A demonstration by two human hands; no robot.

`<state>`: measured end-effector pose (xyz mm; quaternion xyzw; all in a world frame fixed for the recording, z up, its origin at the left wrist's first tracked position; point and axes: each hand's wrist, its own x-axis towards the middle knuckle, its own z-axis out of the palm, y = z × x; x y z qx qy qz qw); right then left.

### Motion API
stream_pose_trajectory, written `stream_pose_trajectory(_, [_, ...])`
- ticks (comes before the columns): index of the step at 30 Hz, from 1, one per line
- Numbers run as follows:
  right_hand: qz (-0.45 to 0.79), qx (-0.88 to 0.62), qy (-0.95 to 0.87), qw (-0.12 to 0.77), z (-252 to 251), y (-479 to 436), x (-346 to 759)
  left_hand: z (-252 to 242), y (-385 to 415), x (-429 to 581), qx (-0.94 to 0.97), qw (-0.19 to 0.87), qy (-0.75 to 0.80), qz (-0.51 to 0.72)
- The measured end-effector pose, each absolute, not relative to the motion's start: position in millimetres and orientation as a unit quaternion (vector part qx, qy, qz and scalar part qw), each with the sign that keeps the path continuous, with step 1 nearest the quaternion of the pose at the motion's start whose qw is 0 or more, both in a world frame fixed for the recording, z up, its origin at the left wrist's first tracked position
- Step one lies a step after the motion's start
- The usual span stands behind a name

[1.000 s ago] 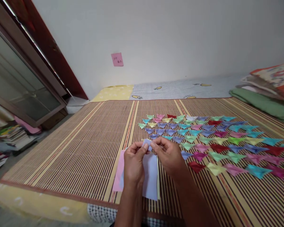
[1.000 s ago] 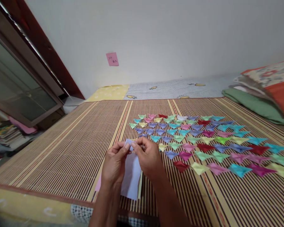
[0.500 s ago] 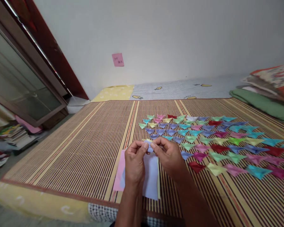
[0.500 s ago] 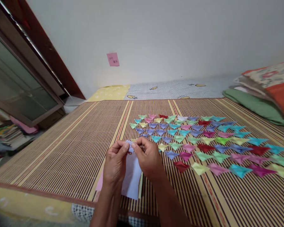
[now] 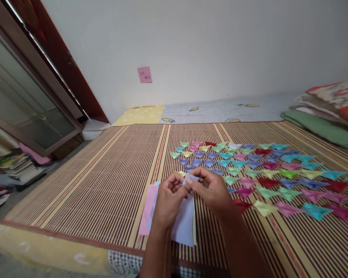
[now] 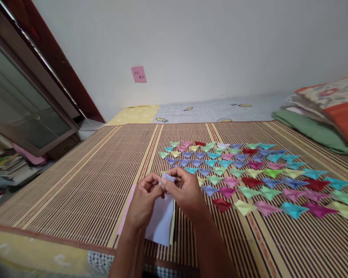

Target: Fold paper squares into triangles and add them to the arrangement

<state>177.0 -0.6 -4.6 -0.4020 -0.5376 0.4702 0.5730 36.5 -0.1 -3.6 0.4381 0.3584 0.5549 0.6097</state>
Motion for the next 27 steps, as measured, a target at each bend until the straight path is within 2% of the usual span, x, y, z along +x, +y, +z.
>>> stream_pose_trajectory(3, [0.493,-0.382,-0.514,0.589,-9.8,2.5,172.8,-5.2,0.3,41.4,0.352,0.608,0.328,0.632])
stream_pose_trajectory(6, [0.497,-0.367,-0.509,0.599,-11.2,2.8,169.3,-6.3,0.6,44.4,0.315,0.638,0.299,0.636])
stream_pose_trajectory(9, [0.453,-0.383,-0.532,0.604,-7.1,-0.4,168.9,-6.6,0.8,42.2,0.343,0.641,0.309,0.613])
stream_pose_trajectory(15, [0.337,-0.438,-0.612,0.566,2.6,-5.9,174.7,-1.4,-0.2,25.0,0.449,0.521,0.429,0.585])
stream_pose_trajectory(20, [0.328,-0.428,-0.627,0.563,-0.8,-4.7,174.2,2.1,-2.0,23.5,0.471,0.540,0.422,0.555])
stream_pose_trajectory(27, [0.270,-0.433,-0.606,0.610,2.0,-4.1,166.8,-0.8,-0.6,29.7,0.442,0.521,0.387,0.619])
